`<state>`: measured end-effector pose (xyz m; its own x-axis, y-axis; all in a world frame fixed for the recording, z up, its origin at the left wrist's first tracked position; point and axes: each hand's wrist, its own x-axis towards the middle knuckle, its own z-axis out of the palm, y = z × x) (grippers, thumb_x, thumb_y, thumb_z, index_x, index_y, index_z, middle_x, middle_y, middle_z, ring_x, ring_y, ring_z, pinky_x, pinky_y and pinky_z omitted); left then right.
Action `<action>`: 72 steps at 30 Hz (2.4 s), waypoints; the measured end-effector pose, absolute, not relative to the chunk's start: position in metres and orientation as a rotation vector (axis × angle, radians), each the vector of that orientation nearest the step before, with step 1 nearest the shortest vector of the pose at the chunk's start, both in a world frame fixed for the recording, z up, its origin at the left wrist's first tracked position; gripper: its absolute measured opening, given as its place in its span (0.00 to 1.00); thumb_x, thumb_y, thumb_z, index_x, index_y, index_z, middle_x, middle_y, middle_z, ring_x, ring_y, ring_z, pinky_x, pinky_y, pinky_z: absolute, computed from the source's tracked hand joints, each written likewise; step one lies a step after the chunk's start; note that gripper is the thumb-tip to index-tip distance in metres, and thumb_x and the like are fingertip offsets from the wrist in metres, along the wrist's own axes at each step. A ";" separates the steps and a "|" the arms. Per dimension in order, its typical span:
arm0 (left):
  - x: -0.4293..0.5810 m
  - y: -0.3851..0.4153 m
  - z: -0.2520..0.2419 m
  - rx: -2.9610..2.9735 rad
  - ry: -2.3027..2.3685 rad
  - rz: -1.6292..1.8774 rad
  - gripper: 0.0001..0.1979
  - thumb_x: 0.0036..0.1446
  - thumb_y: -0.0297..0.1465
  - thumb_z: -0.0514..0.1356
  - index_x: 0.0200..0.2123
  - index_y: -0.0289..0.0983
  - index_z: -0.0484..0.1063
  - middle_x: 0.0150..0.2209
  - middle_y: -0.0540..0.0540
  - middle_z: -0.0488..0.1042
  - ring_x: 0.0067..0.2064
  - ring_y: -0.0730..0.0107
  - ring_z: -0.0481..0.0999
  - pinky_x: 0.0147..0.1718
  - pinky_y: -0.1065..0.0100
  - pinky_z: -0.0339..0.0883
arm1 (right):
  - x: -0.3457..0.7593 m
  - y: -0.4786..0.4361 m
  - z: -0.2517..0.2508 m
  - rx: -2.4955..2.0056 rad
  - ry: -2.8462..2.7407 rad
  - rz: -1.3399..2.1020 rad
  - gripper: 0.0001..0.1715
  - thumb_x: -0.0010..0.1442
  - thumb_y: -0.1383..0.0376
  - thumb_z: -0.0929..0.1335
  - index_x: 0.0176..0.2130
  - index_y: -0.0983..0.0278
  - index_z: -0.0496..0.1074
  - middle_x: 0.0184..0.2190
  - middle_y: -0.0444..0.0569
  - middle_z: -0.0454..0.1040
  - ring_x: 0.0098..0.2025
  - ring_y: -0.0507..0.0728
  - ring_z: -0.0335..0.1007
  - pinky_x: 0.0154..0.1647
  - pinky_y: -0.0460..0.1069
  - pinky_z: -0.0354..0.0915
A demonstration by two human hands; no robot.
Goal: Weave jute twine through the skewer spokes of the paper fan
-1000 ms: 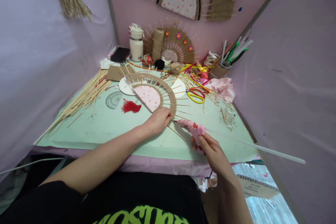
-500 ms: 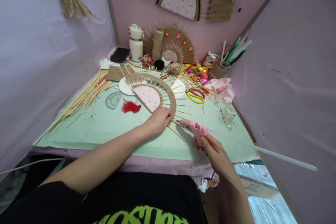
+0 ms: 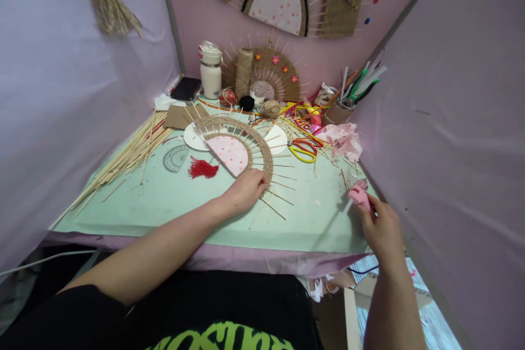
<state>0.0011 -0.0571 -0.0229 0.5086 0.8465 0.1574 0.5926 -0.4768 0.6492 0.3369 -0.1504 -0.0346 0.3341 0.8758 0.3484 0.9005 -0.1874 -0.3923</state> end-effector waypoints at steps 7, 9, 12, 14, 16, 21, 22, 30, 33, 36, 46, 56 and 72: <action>0.002 -0.057 -0.026 2.267 1.163 0.647 0.08 0.57 0.23 0.52 0.27 0.38 0.66 0.31 0.45 0.72 0.37 0.63 0.70 0.38 0.63 0.62 | 0.327 -0.147 -0.027 -2.242 -1.630 -0.324 0.24 0.58 0.61 0.62 0.49 0.69 0.74 0.51 0.66 0.70 0.49 0.72 0.64 0.47 0.65 0.60; 0.003 -0.057 -0.027 2.284 1.163 0.648 0.08 0.58 0.24 0.52 0.27 0.37 0.66 0.31 0.44 0.72 0.37 0.63 0.70 0.38 0.63 0.62 | 0.294 -0.144 -0.009 -2.042 -1.705 -0.291 0.22 0.60 0.63 0.61 0.50 0.68 0.73 0.50 0.63 0.71 0.51 0.69 0.64 0.51 0.63 0.59; 0.004 -0.057 -0.027 2.306 1.178 0.650 0.07 0.58 0.24 0.53 0.28 0.37 0.66 0.31 0.44 0.71 0.36 0.63 0.70 0.38 0.63 0.62 | 0.235 -0.126 0.012 -1.663 -1.997 0.092 0.19 0.63 0.63 0.61 0.50 0.62 0.73 0.46 0.56 0.73 0.49 0.62 0.67 0.51 0.58 0.60; 0.004 -0.057 -0.028 2.318 1.193 0.653 0.07 0.59 0.25 0.53 0.28 0.37 0.67 0.31 0.45 0.71 0.36 0.63 0.70 0.38 0.64 0.62 | 0.201 -0.109 0.017 -1.608 -2.165 0.321 0.17 0.65 0.64 0.60 0.49 0.59 0.74 0.45 0.54 0.74 0.49 0.61 0.67 0.49 0.56 0.60; 0.004 -0.057 -0.028 2.330 1.203 0.654 0.07 0.59 0.25 0.54 0.29 0.37 0.67 0.31 0.45 0.71 0.36 0.63 0.70 0.38 0.64 0.63 | 0.180 -0.093 0.017 -1.655 -2.249 0.391 0.15 0.65 0.63 0.61 0.46 0.58 0.75 0.43 0.53 0.75 0.47 0.61 0.66 0.47 0.56 0.58; 0.005 -0.057 -0.030 2.370 1.188 0.621 0.07 0.60 0.27 0.53 0.30 0.36 0.68 0.33 0.43 0.72 0.38 0.61 0.70 0.39 0.62 0.63 | 0.171 -0.071 0.007 -1.714 -2.366 0.393 0.11 0.64 0.63 0.65 0.40 0.58 0.77 0.40 0.51 0.74 0.47 0.61 0.64 0.43 0.53 0.54; 0.005 -0.057 -0.030 2.374 1.188 0.621 0.07 0.60 0.27 0.53 0.31 0.36 0.68 0.33 0.43 0.72 0.38 0.61 0.70 0.39 0.62 0.63 | 0.172 -0.070 0.005 -1.710 -2.386 0.403 0.10 0.63 0.63 0.65 0.39 0.58 0.77 0.39 0.51 0.73 0.47 0.60 0.64 0.43 0.52 0.54; 0.005 -0.057 -0.032 2.372 1.185 0.614 0.08 0.61 0.26 0.51 0.32 0.36 0.69 0.33 0.43 0.72 0.39 0.61 0.70 0.40 0.61 0.64 | 0.174 -0.072 -0.001 -1.709 -2.373 0.409 0.08 0.60 0.67 0.66 0.34 0.61 0.77 0.35 0.49 0.74 0.43 0.59 0.64 0.41 0.51 0.51; 0.005 -0.057 -0.031 2.372 1.203 0.606 0.09 0.61 0.25 0.50 0.31 0.36 0.69 0.33 0.43 0.72 0.39 0.61 0.71 0.41 0.61 0.64 | 0.177 -0.073 -0.001 -1.704 -2.321 0.436 0.07 0.58 0.68 0.67 0.32 0.61 0.76 0.35 0.48 0.74 0.42 0.58 0.65 0.41 0.51 0.51; 0.004 -0.057 -0.031 2.368 1.197 0.609 0.08 0.60 0.25 0.51 0.31 0.36 0.68 0.33 0.43 0.72 0.39 0.61 0.71 0.41 0.61 0.64 | 0.177 -0.072 -0.003 -1.710 -2.304 0.456 0.06 0.57 0.68 0.67 0.31 0.61 0.76 0.34 0.47 0.74 0.41 0.57 0.66 0.41 0.51 0.52; 0.003 -0.057 -0.031 2.324 1.168 0.640 0.06 0.57 0.23 0.52 0.31 0.37 0.66 0.34 0.44 0.72 0.40 0.61 0.71 0.42 0.62 0.64 | 0.172 -0.062 -0.004 -1.785 -2.333 0.456 0.07 0.54 0.67 0.66 0.28 0.61 0.75 0.31 0.46 0.74 0.38 0.55 0.66 0.37 0.49 0.50; 0.003 -0.056 -0.028 2.319 1.175 0.603 0.07 0.58 0.25 0.50 0.31 0.37 0.67 0.34 0.43 0.72 0.39 0.61 0.70 0.40 0.61 0.64 | 0.166 -0.060 -0.006 -1.899 -2.244 0.444 0.05 0.52 0.65 0.68 0.28 0.62 0.75 0.31 0.46 0.76 0.37 0.55 0.67 0.35 0.48 0.50; 0.002 -0.056 -0.028 2.282 1.173 0.665 0.09 0.59 0.23 0.50 0.35 0.35 0.70 0.35 0.43 0.74 0.40 0.61 0.72 0.42 0.62 0.65 | 0.180 -0.089 0.000 -1.561 -2.189 0.421 0.22 0.61 0.75 0.58 0.48 0.59 0.71 0.43 0.49 0.78 0.47 0.59 0.68 0.48 0.54 0.56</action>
<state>0.0021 -0.0560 -0.0284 0.5129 0.8354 0.1978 0.5990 -0.5133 0.6146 0.1796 -0.0895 0.0001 -0.2838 0.9457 0.1583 0.8196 0.3249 -0.4719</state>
